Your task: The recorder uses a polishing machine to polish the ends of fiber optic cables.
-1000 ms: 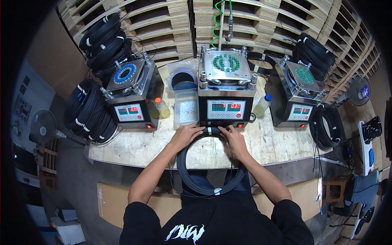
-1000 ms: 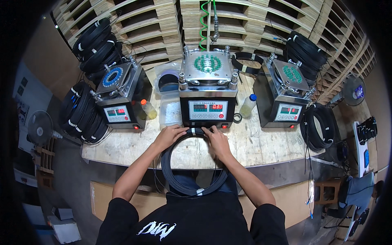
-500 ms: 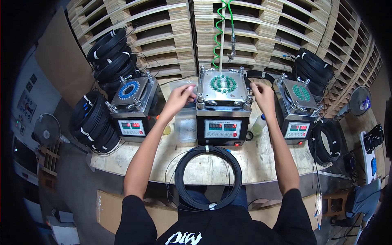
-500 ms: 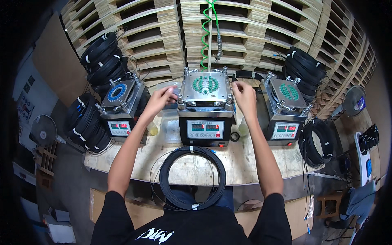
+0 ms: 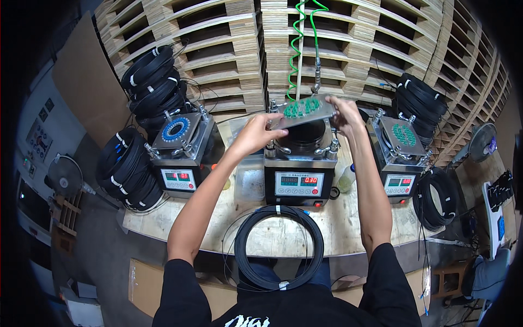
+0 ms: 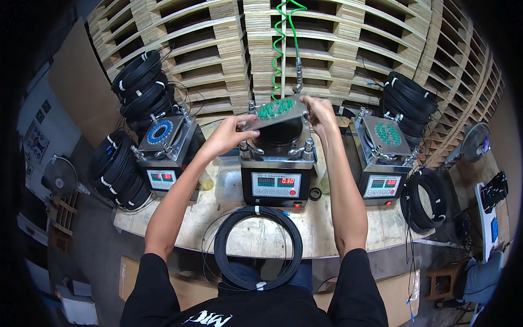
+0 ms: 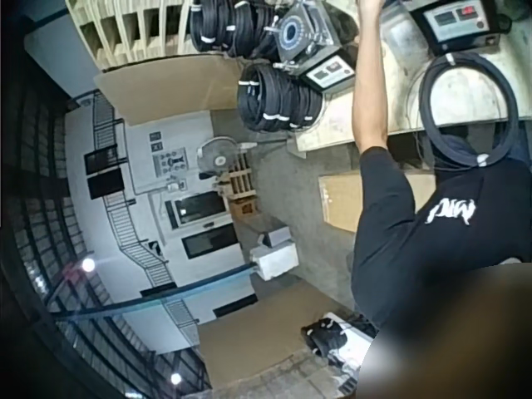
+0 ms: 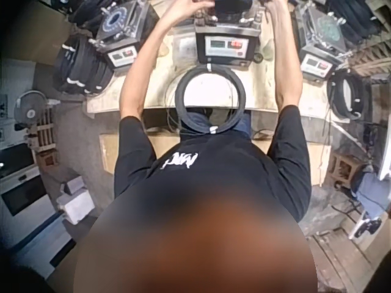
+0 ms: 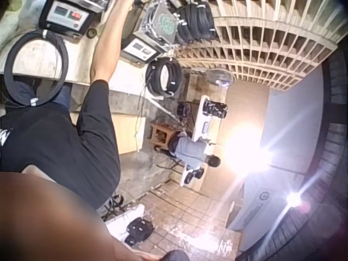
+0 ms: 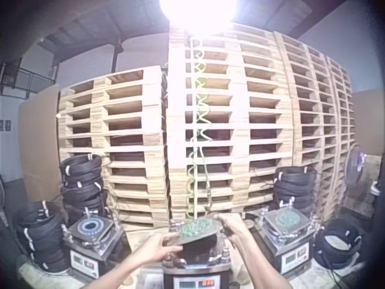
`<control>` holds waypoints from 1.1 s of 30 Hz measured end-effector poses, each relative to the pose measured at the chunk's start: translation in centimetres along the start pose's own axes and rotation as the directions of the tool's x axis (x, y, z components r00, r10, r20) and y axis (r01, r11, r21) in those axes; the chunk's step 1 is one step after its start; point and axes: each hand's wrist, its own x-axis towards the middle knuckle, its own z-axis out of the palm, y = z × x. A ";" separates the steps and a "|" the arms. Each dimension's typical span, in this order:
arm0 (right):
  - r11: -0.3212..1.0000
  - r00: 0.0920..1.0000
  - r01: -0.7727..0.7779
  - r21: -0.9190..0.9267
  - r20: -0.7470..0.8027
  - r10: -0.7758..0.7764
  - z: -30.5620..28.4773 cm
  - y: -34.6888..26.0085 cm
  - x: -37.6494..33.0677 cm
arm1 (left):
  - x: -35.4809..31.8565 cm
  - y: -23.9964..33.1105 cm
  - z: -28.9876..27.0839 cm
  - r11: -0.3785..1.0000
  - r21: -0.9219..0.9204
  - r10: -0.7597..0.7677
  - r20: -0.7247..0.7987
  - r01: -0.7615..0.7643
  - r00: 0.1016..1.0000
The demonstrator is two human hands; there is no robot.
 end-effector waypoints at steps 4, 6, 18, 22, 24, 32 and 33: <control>0.968 0.969 0.244 0.048 -0.047 -0.242 6.0 -3.1 -0.5 | 0.6 -2.4 0.6 0.949 0.185 0.299 -0.259 -0.257 0.918; 0.950 0.946 0.307 -0.053 -0.087 -0.311 7.5 -3.3 0.3 | 1.4 -2.8 0.9 0.909 0.291 0.390 -0.347 -0.297 0.853; 0.757 0.851 0.434 -0.489 -0.052 -0.522 10.8 0.8 4.4 | 3.6 -9.5 2.9 0.958 0.042 0.273 -0.450 -0.285 0.850; 0.696 0.831 0.505 -0.511 0.069 -0.552 10.9 1.4 4.5 | 4.0 -10.8 3.3 0.974 -0.023 0.189 -0.464 -0.225 0.865; 0.687 0.824 0.529 -0.498 0.108 -0.557 11.0 1.7 4.8 | 4.1 -11.4 3.0 0.988 -0.011 0.133 -0.441 -0.153 0.888; 0.335 0.730 0.646 -0.685 0.428 -0.533 10.3 2.6 7.5 | 5.6 -14.9 3.2 0.964 -0.219 0.055 -0.386 -0.150 0.921; 0.340 0.731 0.644 -0.685 0.421 -0.536 10.6 2.8 7.6 | 5.5 -15.6 3.3 0.965 -0.214 0.059 -0.381 -0.150 0.923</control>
